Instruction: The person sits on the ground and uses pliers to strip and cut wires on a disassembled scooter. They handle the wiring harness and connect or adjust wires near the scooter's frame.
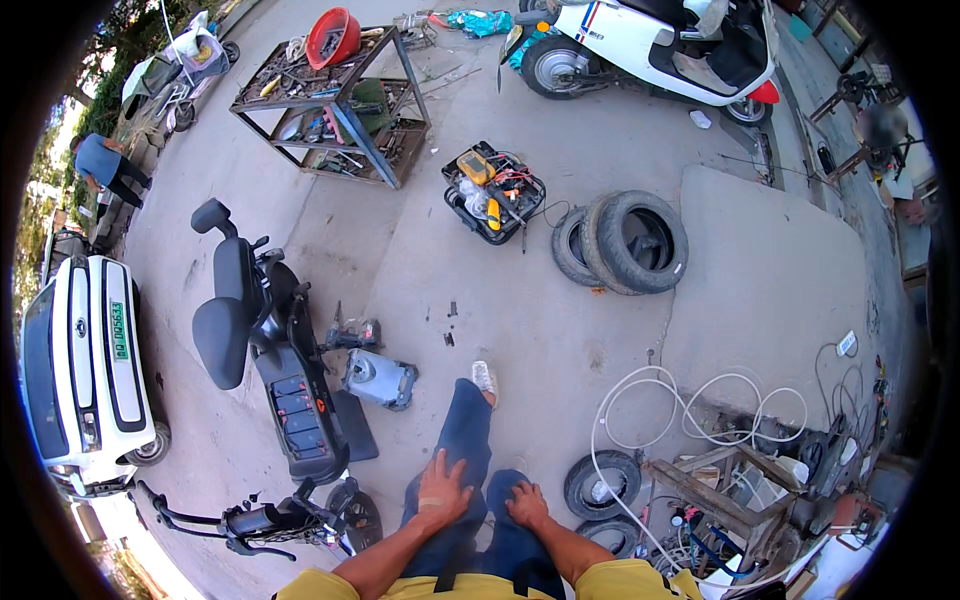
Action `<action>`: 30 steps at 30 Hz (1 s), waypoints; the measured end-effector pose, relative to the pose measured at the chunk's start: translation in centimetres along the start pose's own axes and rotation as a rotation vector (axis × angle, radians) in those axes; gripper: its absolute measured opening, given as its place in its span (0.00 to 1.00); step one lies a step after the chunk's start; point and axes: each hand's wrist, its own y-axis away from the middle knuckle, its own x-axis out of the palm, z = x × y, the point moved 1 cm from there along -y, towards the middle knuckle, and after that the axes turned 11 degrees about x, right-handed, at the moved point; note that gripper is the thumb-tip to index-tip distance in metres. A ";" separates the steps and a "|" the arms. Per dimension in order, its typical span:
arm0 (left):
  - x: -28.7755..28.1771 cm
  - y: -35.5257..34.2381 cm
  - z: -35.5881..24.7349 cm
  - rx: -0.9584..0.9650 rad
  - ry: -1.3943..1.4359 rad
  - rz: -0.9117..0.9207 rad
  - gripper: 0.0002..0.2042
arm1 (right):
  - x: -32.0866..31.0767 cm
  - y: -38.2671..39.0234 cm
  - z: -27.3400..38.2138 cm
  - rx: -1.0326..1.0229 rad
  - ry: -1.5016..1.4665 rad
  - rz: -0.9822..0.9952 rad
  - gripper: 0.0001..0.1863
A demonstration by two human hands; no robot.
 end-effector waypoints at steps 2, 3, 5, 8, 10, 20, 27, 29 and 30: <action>1.2 -2.4 -0.1 0.039 0.031 0.053 0.32 | -2.0 -1.3 -0.8 0.043 -0.025 0.022 0.30; 1.1 -4.2 -0.3 0.030 0.038 0.076 0.32 | -4.1 -1.9 -1.1 0.097 -0.066 0.088 0.31; 0.4 -8.5 -0.4 0.020 0.045 0.128 0.33 | -8.6 -4.0 -2.4 0.210 -0.162 0.213 0.31; -4.1 -15.3 -0.3 -0.085 0.081 0.086 0.34 | -15.0 -6.9 -2.7 0.472 -0.346 0.168 0.28; -6.0 -17.7 1.7 -0.087 0.211 0.095 0.33 | -17.6 -10.7 -3.5 0.442 -0.188 0.191 0.26; -12.0 -25.2 5.1 -0.195 0.323 0.182 0.32 | -41.1 -45.3 11.5 0.387 -0.883 -0.004 0.37; -11.8 -26.2 6.4 -0.279 0.295 0.188 0.33 | -46.7 -65.3 16.2 0.391 -1.379 -0.169 0.25; -11.7 -26.5 6.6 -0.307 0.322 0.176 0.34 | -46.7 -68.5 15.7 0.372 -1.511 -0.097 0.17; -11.8 -26.5 6.5 -0.336 0.332 0.171 0.34 | -46.2 -69.4 16.2 0.376 -1.582 -0.030 0.14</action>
